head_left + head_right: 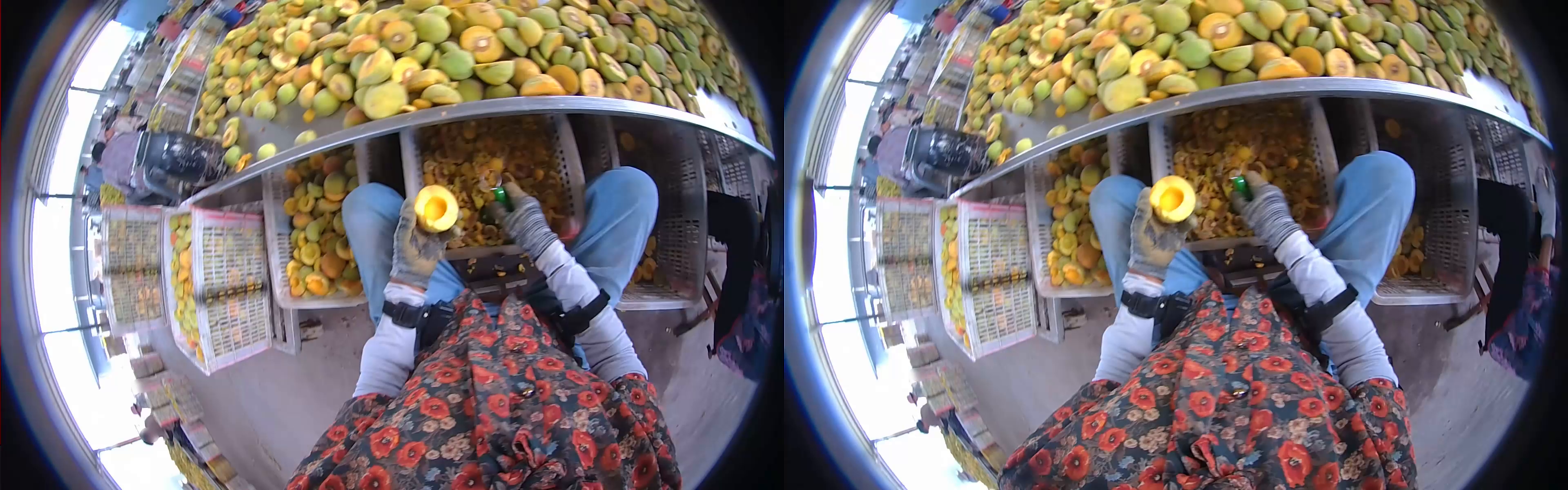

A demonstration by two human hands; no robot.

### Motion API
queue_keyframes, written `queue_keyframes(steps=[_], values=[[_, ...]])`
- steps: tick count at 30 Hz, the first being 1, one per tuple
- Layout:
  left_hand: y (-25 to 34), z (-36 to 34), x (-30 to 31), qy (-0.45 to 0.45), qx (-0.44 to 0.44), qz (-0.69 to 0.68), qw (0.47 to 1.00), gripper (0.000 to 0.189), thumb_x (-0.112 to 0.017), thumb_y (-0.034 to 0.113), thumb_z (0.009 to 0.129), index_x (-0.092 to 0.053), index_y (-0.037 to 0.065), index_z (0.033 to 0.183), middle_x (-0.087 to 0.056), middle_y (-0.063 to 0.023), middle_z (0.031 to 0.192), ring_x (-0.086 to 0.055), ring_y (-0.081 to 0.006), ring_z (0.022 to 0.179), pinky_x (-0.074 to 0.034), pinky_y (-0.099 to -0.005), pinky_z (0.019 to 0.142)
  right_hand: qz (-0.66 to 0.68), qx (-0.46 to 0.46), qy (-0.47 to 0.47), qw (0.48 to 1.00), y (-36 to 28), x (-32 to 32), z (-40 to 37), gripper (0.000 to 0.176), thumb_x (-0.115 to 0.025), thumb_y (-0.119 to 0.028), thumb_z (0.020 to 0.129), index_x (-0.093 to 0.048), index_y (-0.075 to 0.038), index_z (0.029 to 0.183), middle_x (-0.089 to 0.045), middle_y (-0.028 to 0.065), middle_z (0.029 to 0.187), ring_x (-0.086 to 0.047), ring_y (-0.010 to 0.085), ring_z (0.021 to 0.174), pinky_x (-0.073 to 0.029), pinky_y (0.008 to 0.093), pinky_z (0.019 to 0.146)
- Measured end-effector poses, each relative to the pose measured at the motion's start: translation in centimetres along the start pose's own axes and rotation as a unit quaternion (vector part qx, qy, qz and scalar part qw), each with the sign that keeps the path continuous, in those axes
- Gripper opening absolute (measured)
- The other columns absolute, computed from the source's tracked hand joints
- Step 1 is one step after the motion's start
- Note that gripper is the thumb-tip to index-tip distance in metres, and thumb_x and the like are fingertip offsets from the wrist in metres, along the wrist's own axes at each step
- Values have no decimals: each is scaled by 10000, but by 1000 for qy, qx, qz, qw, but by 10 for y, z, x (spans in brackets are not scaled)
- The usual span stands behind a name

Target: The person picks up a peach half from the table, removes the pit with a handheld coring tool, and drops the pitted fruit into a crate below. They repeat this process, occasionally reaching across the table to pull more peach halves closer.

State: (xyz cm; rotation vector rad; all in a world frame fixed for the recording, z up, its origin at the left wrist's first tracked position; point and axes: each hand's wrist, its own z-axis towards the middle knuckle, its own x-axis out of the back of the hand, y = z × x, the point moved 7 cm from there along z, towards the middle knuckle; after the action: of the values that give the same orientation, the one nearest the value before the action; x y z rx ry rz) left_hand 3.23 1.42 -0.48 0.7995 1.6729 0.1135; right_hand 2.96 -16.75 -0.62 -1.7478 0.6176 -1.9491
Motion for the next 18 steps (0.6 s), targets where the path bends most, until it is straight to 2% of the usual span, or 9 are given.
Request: queue_keyframes(steps=[1,3,5,9,13,15,16,17,18], values=[[-6,1,-3,-10,48,-14,999,507,-508,427,852,-463,40,1178,-569,-161,1072,-595,-321,890,-542,-415,693,115,15,48,992,-13,9,0,240,-601,-238,767,-516,-76,922,-591,183,684,-585,380,702,-458,439,592],[-14,-1,-16,-38,92,-30,995,499,-542,413,838,-465,54,1177,-560,-121,1074,-593,-264,902,-544,-384,667,66,-81,-93,990,-16,-7,0,225,-594,-209,769,-489,-66,908,-602,180,728,-589,373,738,-459,437,620],[-18,-1,-20,-11,89,1,996,504,-547,416,833,-466,58,1177,-562,-115,1070,-595,-248,896,-544,-375,665,53,-88,-96,990,-28,2,0,228,-596,-190,757,-471,-61,898,-604,178,766,-591,362,767,-460,433,633],[-23,-7,-26,61,84,22,994,506,-565,428,818,-472,73,1167,-568,-97,1045,-596,-210,877,-545,-349,640,-16,16,-82,996,-57,16,-7,197,-564,-158,765,-484,-71,924,-605,169,778,-607,331,746,-473,413,610],[-26,1,-23,-27,59,60,996,550,-544,515,797,-488,66,1111,-580,-85,970,-593,-207,721,-535,-329,558,-188,7,-38,981,-63,9,-9,165,-492,-127,803,-501,-92,964,-588,108,743,-628,248,689,-487,371,526],[-37,3,-7,52,64,63,995,416,-563,488,800,-510,120,985,-566,-59,794,-569,-206,587,-466,-307,426,-259,-19,-26,965,-44,-14,-5,174,-488,-128,798,-508,-114,970,-552,67,691,-620,189,615,-477,344,445],[-46,8,0,108,19,61,992,377,-586,455,797,-512,124,962,-556,-55,760,-562,-208,560,-463,-316,409,-238,-66,-59,967,-36,-16,1,353,-518,-121,786,-446,-103,1131,-548,66,738,-605,224,613,-476,343,481],[-46,9,9,163,-25,58,985,341,-608,421,793,-513,127,939,-547,-50,725,-555,-211,534,-460,-326,391,-185,31,33,982,-43,-9,1,311,-527,-133,784,-473,-108,1090,-559,88,749,-596,262,602,-468,368,486],[-37,1,-2,165,17,53,985,313,-625,380,790,-517,120,927,-546,-49,732,-560,-208,547,-457,-331,381,-90,-15,68,994,-24,-14,1,245,-532,-170,809,-497,-110,1044,-581,137,739,-584,326,612,-448,409,494]])
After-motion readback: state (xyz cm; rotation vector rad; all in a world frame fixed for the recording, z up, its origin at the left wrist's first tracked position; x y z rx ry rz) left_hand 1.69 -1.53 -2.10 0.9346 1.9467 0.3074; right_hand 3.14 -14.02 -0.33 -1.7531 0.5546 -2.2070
